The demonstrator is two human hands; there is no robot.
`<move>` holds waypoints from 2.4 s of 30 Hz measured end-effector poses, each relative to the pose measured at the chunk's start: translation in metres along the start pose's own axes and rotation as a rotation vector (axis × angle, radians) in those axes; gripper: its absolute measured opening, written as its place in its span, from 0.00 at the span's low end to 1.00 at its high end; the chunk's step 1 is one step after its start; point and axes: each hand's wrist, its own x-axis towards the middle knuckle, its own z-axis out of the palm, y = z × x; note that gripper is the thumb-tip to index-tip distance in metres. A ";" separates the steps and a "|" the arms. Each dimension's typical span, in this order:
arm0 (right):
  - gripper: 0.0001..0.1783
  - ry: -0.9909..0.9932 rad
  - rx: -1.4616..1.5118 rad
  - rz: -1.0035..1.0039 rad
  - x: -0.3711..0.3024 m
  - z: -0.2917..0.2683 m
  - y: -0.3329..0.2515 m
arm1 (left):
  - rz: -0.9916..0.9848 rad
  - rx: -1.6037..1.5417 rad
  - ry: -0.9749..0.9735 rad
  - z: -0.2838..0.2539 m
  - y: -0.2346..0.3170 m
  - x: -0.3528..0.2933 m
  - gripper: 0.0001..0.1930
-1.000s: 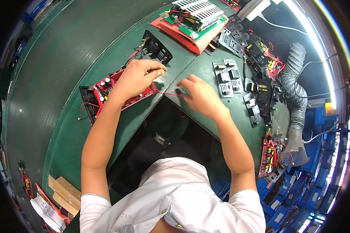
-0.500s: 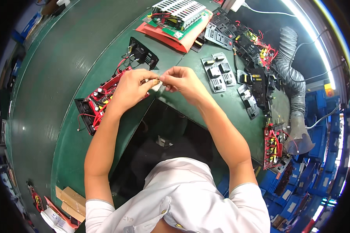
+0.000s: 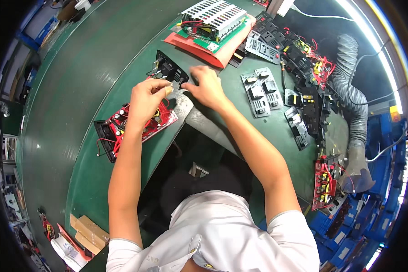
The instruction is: Assembling red circuit boards into black frames and using a handheld scanner for verification on a factory production line.
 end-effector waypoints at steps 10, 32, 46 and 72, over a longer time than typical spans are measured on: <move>0.21 -0.084 0.663 0.251 -0.017 0.006 -0.045 | -0.025 0.199 -0.007 0.006 -0.011 -0.004 0.10; 0.22 0.070 0.401 -0.025 -0.029 0.020 -0.039 | 0.041 0.368 0.075 0.016 -0.008 -0.015 0.08; 0.26 0.041 -0.138 -0.054 -0.021 -0.005 -0.026 | -0.089 -0.542 -0.194 -0.011 0.019 -0.030 0.47; 0.10 -0.466 0.943 0.474 -0.023 -0.040 -0.053 | 0.135 0.129 -0.084 -0.001 0.015 -0.032 0.14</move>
